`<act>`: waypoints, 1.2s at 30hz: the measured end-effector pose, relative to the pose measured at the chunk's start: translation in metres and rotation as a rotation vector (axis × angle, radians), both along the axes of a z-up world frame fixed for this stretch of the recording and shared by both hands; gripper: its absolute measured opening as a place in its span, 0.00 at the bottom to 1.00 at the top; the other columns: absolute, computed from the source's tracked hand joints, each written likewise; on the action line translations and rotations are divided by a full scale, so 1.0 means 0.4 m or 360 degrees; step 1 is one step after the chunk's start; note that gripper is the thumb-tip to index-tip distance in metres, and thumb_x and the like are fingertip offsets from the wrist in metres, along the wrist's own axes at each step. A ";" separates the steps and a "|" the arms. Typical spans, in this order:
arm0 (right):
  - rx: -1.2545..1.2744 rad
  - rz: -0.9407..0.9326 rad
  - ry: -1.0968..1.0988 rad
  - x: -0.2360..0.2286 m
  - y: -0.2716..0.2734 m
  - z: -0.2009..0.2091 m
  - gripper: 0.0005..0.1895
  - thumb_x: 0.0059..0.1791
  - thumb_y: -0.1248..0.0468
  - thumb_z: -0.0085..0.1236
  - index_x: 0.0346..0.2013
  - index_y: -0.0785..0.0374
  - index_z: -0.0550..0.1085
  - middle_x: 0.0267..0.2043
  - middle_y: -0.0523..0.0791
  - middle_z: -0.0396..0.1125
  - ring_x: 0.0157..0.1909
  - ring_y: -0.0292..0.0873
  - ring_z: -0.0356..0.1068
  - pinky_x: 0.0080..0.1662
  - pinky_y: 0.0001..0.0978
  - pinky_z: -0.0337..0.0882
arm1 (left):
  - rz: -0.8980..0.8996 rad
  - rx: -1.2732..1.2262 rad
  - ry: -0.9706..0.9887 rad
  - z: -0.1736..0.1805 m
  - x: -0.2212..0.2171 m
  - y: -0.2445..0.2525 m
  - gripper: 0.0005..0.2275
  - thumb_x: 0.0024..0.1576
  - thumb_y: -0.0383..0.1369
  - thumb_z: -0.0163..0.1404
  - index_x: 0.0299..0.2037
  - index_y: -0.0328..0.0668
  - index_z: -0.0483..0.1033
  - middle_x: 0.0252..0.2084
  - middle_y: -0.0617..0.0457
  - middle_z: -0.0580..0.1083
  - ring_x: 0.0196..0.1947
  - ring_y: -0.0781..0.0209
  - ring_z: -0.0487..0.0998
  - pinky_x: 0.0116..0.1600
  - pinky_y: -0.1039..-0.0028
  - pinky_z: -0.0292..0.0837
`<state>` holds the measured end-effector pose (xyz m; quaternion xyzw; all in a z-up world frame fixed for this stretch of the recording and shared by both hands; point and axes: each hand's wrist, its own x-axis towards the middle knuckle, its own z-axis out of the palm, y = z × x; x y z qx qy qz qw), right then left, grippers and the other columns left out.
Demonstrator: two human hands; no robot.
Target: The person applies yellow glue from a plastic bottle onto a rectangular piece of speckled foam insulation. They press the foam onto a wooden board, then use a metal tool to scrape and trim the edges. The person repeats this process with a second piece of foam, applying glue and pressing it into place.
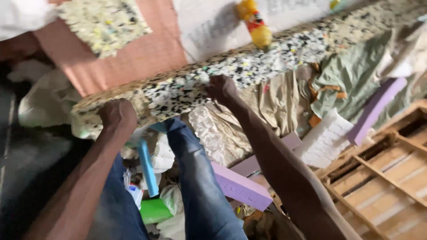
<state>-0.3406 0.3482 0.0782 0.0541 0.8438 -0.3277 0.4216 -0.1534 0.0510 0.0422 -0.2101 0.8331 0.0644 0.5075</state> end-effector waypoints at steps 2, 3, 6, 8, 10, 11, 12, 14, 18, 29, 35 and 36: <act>0.0186 0.0287 0.0058 -0.024 0.004 0.021 0.15 0.42 0.55 0.69 0.22 0.60 0.73 0.17 0.49 0.69 0.26 0.54 0.72 0.36 0.42 0.71 | 0.0249 0.0235 0.0240 0.056 -0.098 0.098 0.20 0.53 0.45 0.60 0.40 0.30 0.83 0.33 0.35 0.80 0.33 0.38 0.83 0.28 0.53 0.78; 0.0165 0.0252 0.0066 -0.027 0.009 0.009 0.15 0.42 0.55 0.69 0.22 0.60 0.73 0.17 0.49 0.69 0.26 0.54 0.72 0.36 0.42 0.71 | 0.0213 0.0215 0.0247 0.070 -0.136 0.144 0.20 0.53 0.45 0.60 0.40 0.30 0.83 0.33 0.35 0.80 0.33 0.38 0.83 0.28 0.53 0.78; 0.0152 0.0160 0.0085 -0.051 0.076 -0.028 0.14 0.41 0.55 0.70 0.22 0.59 0.74 0.17 0.47 0.69 0.26 0.53 0.72 0.35 0.40 0.71 | 0.0084 0.0659 0.0489 -0.153 -0.146 0.327 0.22 0.59 0.42 0.57 0.54 0.29 0.72 0.47 0.35 0.76 0.48 0.38 0.80 0.44 0.52 0.82; 0.0163 0.0094 0.0093 -0.056 0.144 -0.049 0.13 0.39 0.54 0.71 0.21 0.56 0.76 0.17 0.44 0.68 0.27 0.51 0.72 0.32 0.36 0.71 | -0.0363 0.0219 0.0788 -0.692 0.017 0.497 0.19 0.61 0.37 0.57 0.55 0.27 0.71 0.46 0.30 0.74 0.46 0.41 0.76 0.43 0.61 0.75; 0.0078 0.0091 0.0092 -0.068 0.154 -0.028 0.12 0.40 0.56 0.71 0.23 0.58 0.77 0.19 0.46 0.69 0.27 0.54 0.72 0.34 0.38 0.72 | -0.1460 -0.0369 0.0237 -0.717 -0.006 0.514 0.16 0.67 0.40 0.47 0.53 0.30 0.72 0.45 0.37 0.75 0.45 0.46 0.75 0.50 0.60 0.72; -0.0019 0.0099 0.0094 -0.069 0.157 -0.008 0.11 0.42 0.57 0.71 0.25 0.59 0.77 0.21 0.48 0.71 0.28 0.57 0.72 0.36 0.40 0.73 | -0.2498 -0.0991 -0.0390 -0.718 -0.008 0.521 0.18 0.72 0.42 0.37 0.51 0.34 0.73 0.43 0.44 0.76 0.43 0.52 0.74 0.57 0.59 0.69; -0.0019 0.0087 0.0095 -0.063 0.172 0.018 0.11 0.42 0.57 0.71 0.25 0.59 0.77 0.21 0.48 0.71 0.28 0.57 0.72 0.36 0.40 0.73 | -0.2510 -0.0995 -0.0385 -0.601 -0.039 0.529 0.18 0.72 0.42 0.37 0.51 0.34 0.73 0.43 0.44 0.76 0.43 0.52 0.74 0.57 0.59 0.69; -0.0154 -0.0059 0.0048 -0.082 0.166 0.054 0.03 0.44 0.65 0.65 0.27 0.51 0.83 0.22 0.43 0.75 0.28 0.46 0.76 0.38 0.34 0.75 | -0.2759 -0.1177 -0.0595 -0.382 -0.140 0.503 0.20 0.72 0.42 0.34 0.45 0.30 0.71 0.38 0.40 0.74 0.40 0.49 0.72 0.50 0.56 0.65; 0.0525 0.1625 0.0539 -0.064 0.199 -0.082 0.08 0.42 0.57 0.63 0.32 0.33 0.79 0.30 0.30 0.73 0.37 0.34 0.74 0.33 0.30 0.72 | -0.2550 -0.1053 -0.0430 -0.303 -0.169 0.506 0.18 0.72 0.41 0.35 0.47 0.34 0.72 0.40 0.41 0.74 0.40 0.50 0.72 0.48 0.57 0.65; 0.0232 0.0155 0.0006 -0.048 0.165 -0.094 0.17 0.40 0.41 0.70 0.31 0.47 0.80 0.27 0.41 0.75 0.41 0.52 0.76 0.45 0.46 0.73 | -0.0311 -0.0063 0.0529 -0.162 -0.238 0.485 0.19 0.63 0.39 0.44 0.55 0.29 0.69 0.44 0.31 0.74 0.45 0.38 0.77 0.44 0.52 0.72; 0.0392 0.0363 0.0028 -0.066 0.169 -0.109 0.19 0.41 0.39 0.68 0.27 0.49 0.80 0.23 0.42 0.74 0.39 0.54 0.76 0.44 0.47 0.74 | -0.0291 -0.0122 0.0646 -0.102 -0.260 0.477 0.14 0.64 0.35 0.45 0.53 0.31 0.71 0.40 0.37 0.74 0.41 0.46 0.76 0.42 0.60 0.71; 0.0373 0.0416 0.0044 -0.069 0.173 -0.111 0.19 0.41 0.39 0.68 0.27 0.49 0.80 0.23 0.42 0.74 0.39 0.54 0.76 0.44 0.47 0.74 | -0.0242 -0.0153 0.0649 -0.097 -0.261 0.478 0.14 0.64 0.35 0.45 0.53 0.31 0.71 0.40 0.37 0.74 0.41 0.46 0.76 0.42 0.60 0.71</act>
